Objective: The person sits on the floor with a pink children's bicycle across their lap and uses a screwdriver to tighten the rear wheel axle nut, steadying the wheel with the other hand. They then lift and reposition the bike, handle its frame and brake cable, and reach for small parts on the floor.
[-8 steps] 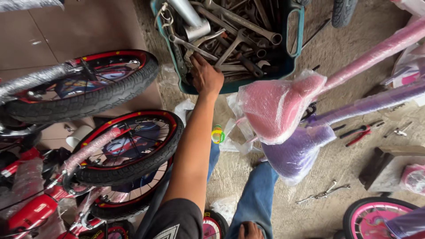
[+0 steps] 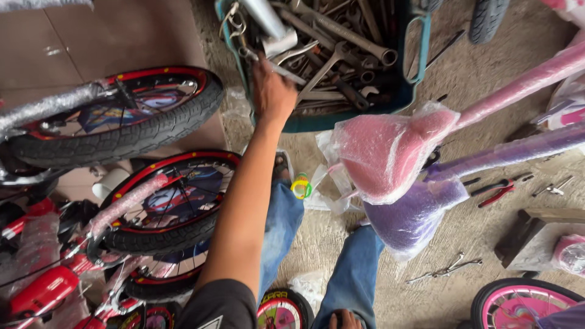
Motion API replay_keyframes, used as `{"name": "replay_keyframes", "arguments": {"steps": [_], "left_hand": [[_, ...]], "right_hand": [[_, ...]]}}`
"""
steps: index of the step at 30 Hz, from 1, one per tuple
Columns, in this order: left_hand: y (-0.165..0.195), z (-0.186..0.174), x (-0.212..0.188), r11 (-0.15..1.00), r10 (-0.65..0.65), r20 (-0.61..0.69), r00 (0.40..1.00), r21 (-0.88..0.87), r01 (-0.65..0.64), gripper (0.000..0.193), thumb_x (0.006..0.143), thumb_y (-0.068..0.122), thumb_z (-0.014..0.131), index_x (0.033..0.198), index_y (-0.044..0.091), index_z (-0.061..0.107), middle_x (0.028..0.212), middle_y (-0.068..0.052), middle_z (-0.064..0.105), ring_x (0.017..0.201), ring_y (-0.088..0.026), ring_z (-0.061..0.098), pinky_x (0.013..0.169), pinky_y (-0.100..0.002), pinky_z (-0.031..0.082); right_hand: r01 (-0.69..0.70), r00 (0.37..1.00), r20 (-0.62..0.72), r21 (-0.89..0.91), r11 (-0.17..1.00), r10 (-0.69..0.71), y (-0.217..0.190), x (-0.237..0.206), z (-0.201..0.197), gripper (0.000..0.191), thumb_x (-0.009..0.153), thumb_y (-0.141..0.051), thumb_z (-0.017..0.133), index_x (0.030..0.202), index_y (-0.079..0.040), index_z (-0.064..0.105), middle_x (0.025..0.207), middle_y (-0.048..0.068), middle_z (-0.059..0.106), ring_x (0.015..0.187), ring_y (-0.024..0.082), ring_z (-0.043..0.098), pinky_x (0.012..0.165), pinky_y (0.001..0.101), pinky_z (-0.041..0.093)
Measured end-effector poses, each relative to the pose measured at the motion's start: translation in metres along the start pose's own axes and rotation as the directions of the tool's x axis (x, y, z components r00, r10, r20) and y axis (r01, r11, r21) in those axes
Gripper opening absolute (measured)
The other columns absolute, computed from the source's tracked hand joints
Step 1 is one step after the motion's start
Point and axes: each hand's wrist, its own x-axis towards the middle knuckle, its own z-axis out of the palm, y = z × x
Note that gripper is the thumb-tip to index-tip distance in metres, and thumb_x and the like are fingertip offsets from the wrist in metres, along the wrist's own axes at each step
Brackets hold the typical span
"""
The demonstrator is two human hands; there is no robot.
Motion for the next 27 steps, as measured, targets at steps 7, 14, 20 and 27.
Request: {"name": "replay_keyframes", "arguments": {"steps": [7,14,20,27], "left_hand": [[0.018,-0.021,-0.002,0.980,-0.077,0.355,0.932,-0.145,0.136,0.098,0.089,0.022,0.069,0.158,-0.003,0.004,0.137,-0.039,0.049,0.116,-0.044,0.062,0.102,-0.043,0.050],[0.017,-0.046,-0.069,0.796,0.470,0.671,0.574,-0.603,0.052,0.099,0.097,0.018,0.057,0.150,-0.007,-0.023,0.136,-0.023,0.053,0.110,-0.032,0.063,0.096,-0.040,0.050],[-0.012,-0.055,0.004,0.813,0.238,0.243,0.941,-0.580,-0.056,0.018,0.105,0.007,0.052,0.114,0.002,0.066,0.095,-0.017,0.074,0.084,-0.028,0.074,0.079,-0.042,0.059],[-0.053,-0.025,0.065,0.994,0.093,-0.050,0.994,-0.053,-0.096,0.057,0.085,0.005,0.069,0.136,-0.008,0.045,0.127,-0.031,0.057,0.116,-0.047,0.056,0.097,-0.053,0.048]], "right_hand": [[0.031,0.999,-0.014,0.023,0.999,-0.031,-0.018,0.004,-0.002,0.017,0.058,-0.035,0.075,0.068,-0.022,0.071,0.065,0.006,0.069,0.055,0.032,0.061,0.061,0.0482,0.051],[0.044,0.999,-0.030,0.022,0.999,-0.043,-0.027,0.012,0.014,0.017,0.057,-0.034,0.074,0.068,-0.022,0.070,0.063,0.007,0.068,0.053,0.031,0.059,0.059,0.0481,0.049],[0.096,0.993,-0.068,0.016,0.995,-0.094,-0.061,0.027,0.011,0.016,0.056,-0.033,0.073,0.067,-0.022,0.070,0.062,0.007,0.067,0.052,0.031,0.058,0.057,0.0481,0.048],[0.430,0.803,-0.420,-0.081,0.899,-0.422,-0.049,0.000,0.049,0.011,0.068,-0.033,0.065,0.067,-0.022,0.063,0.059,0.004,0.064,0.049,0.026,0.056,0.054,0.0470,0.043]]}}
